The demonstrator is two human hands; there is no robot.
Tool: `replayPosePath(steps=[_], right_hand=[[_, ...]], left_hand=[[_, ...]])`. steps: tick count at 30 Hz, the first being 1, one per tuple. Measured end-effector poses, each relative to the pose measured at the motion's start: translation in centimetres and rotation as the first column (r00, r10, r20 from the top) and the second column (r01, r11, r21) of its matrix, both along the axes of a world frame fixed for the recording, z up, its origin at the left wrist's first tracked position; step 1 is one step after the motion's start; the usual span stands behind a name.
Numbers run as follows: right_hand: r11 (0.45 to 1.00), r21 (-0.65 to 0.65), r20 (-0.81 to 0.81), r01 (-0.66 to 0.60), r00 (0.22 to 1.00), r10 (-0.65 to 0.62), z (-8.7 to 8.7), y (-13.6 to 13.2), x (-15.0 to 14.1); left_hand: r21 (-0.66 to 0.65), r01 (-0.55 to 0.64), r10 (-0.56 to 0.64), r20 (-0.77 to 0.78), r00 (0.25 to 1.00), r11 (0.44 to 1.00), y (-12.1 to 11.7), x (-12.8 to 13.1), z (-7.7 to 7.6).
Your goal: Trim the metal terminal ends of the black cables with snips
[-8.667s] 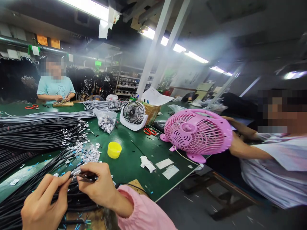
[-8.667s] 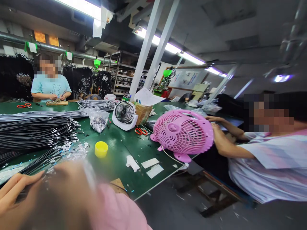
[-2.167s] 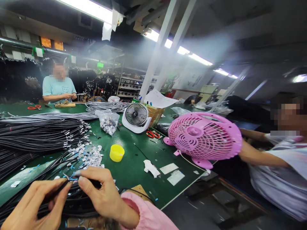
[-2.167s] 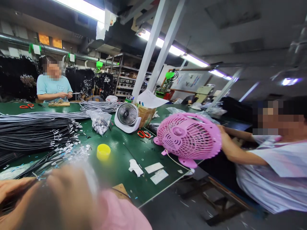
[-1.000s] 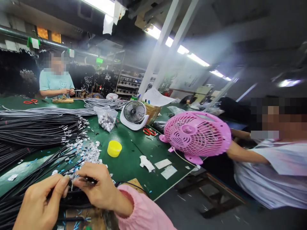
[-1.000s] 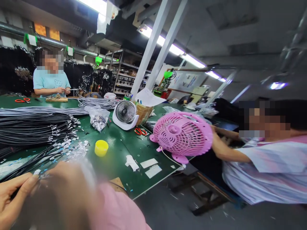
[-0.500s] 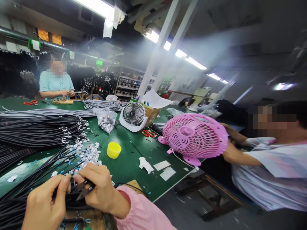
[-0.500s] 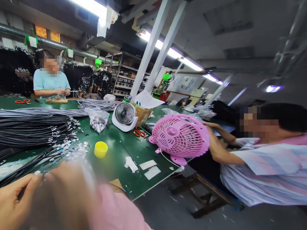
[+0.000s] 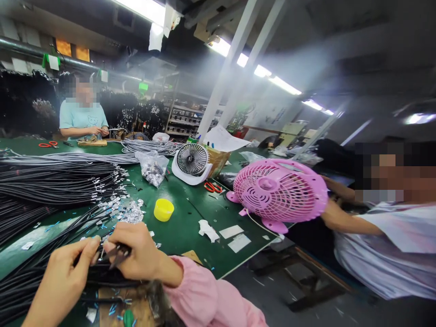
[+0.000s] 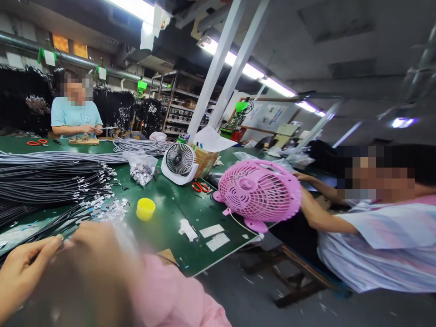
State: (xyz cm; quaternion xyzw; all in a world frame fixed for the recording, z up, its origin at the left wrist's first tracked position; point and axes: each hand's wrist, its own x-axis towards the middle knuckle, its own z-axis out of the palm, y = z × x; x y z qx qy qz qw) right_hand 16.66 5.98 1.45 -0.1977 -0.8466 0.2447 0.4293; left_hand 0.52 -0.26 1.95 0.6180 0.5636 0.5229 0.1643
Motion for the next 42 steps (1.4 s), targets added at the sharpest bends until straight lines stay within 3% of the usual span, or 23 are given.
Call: replayPosePath(steps=[1,2,4,6,8,10,12,14,16,19,23,24,25,27,28,30,32,33,34,36,37,39,42], right_hand=[[0.981,-0.181,-0.014,-0.072,0.997,0.070,0.4,0.0,-0.3],[0.917,-0.376,-0.011,-0.134,0.990,0.140,0.7,-0.1,-0.6],[0.834,-0.529,-0.079,-0.155,0.988,0.133,1.2,-0.4,-1.2],[0.843,-0.521,-0.129,-0.132,0.989,0.074,1.3,-0.5,-1.5],[0.930,-0.367,-0.148,-0.019,0.988,-0.039,0.9,-0.4,-1.6],[0.963,-0.248,-0.159,0.102,0.977,-0.145,0.3,-0.4,-1.6],[0.934,-0.333,-0.164,0.129,0.968,-0.192,-0.4,-0.4,-1.6],[0.829,-0.558,-0.169,0.048,0.971,-0.170,-0.6,-0.3,-1.7],[0.740,-0.672,-0.228,-0.003,0.952,-0.203,-0.4,0.1,-1.4],[0.741,-0.671,-0.371,0.027,0.852,-0.368,0.8,1.4,-0.4],[0.769,-0.637,-0.405,0.047,0.829,-0.386,1.5,1.7,0.6],[0.802,-0.595,-0.388,0.053,0.855,-0.344,1.4,1.4,0.5],[0.869,-0.491,-0.337,0.063,0.906,-0.256,1.2,1.0,0.4],[0.978,-0.198,-0.236,0.071,0.965,-0.118,0.8,0.1,0.1],[0.996,-0.026,-0.181,0.088,0.979,-0.091,0.5,-0.2,0.0],[0.943,0.293,-0.108,0.154,0.986,-0.128,0.1,-0.6,0.0],[0.846,0.486,-0.065,0.219,0.974,-0.216,-0.3,-0.7,0.1],[0.852,0.469,-0.052,0.232,0.971,-0.236,-0.4,-0.7,0.2],[0.897,0.378,-0.042,0.230,0.972,-0.232,-0.5,-0.7,0.2],[0.978,0.083,-0.045,0.192,0.981,-0.189,-0.6,-0.8,0.3],[0.985,-0.051,-0.054,0.164,0.984,-0.167,-0.4,-0.9,0.3],[0.966,-0.216,-0.079,0.140,0.984,-0.160,0.0,-0.8,0.3],[0.883,-0.425,-0.178,0.198,0.939,-0.296,1.0,-0.3,0.6]], left_hand=[[0.001,0.028,-0.028,-0.001,1.000,1.000,0.0,-0.5,0.4],[0.011,0.051,-0.051,0.003,0.999,0.999,0.0,-0.9,0.6],[0.056,0.068,-0.070,0.031,0.997,0.996,-0.1,-1.6,0.7],[0.093,0.040,-0.048,0.086,0.995,0.995,-0.1,-1.8,0.3],[0.095,-0.004,-0.010,0.138,0.990,0.995,0.0,-1.7,-0.4],[0.067,-0.028,0.018,0.145,0.989,0.997,0.1,-1.2,-0.8],[0.070,-0.021,0.013,0.110,0.994,0.997,0.0,-0.7,-0.6],[0.119,-0.003,-0.005,0.066,0.998,0.993,-0.1,-0.2,0.0],[0.192,0.007,-0.012,0.027,1.000,0.981,-0.3,0.2,0.9],[0.259,-0.018,0.018,0.004,1.000,0.966,-0.7,0.2,1.9],[0.240,-0.017,0.020,-0.011,1.000,0.971,-0.7,0.0,2.0],[0.230,-0.012,0.017,-0.020,1.000,0.973,-0.6,0.0,1.8],[0.222,-0.009,0.015,-0.026,1.000,0.975,-0.5,0.0,1.5],[0.203,-0.014,0.020,-0.026,0.999,0.979,-0.3,-0.1,0.7],[0.188,-0.026,0.031,-0.023,0.999,0.982,-0.2,-0.2,0.2],[0.128,-0.047,0.053,-0.038,0.998,0.991,-0.1,-0.2,-0.8],[0.063,-0.074,0.077,-0.041,0.996,0.995,-0.1,-0.1,-1.4],[0.032,-0.082,0.083,-0.038,0.996,0.996,-0.2,0.1,-1.5],[0.003,-0.089,0.089,-0.032,0.996,0.996,-0.4,0.3,-1.4],[-0.039,-0.086,0.086,-0.013,0.996,0.995,-0.9,0.9,-0.7],[-0.051,-0.083,0.083,-0.002,0.997,0.995,-1.2,1.1,-0.3],[-0.050,-0.077,0.078,0.011,0.997,0.996,-1.5,1.3,0.3],[0.023,-0.061,0.061,-0.003,0.998,0.998,-1.5,0.7,0.1]])
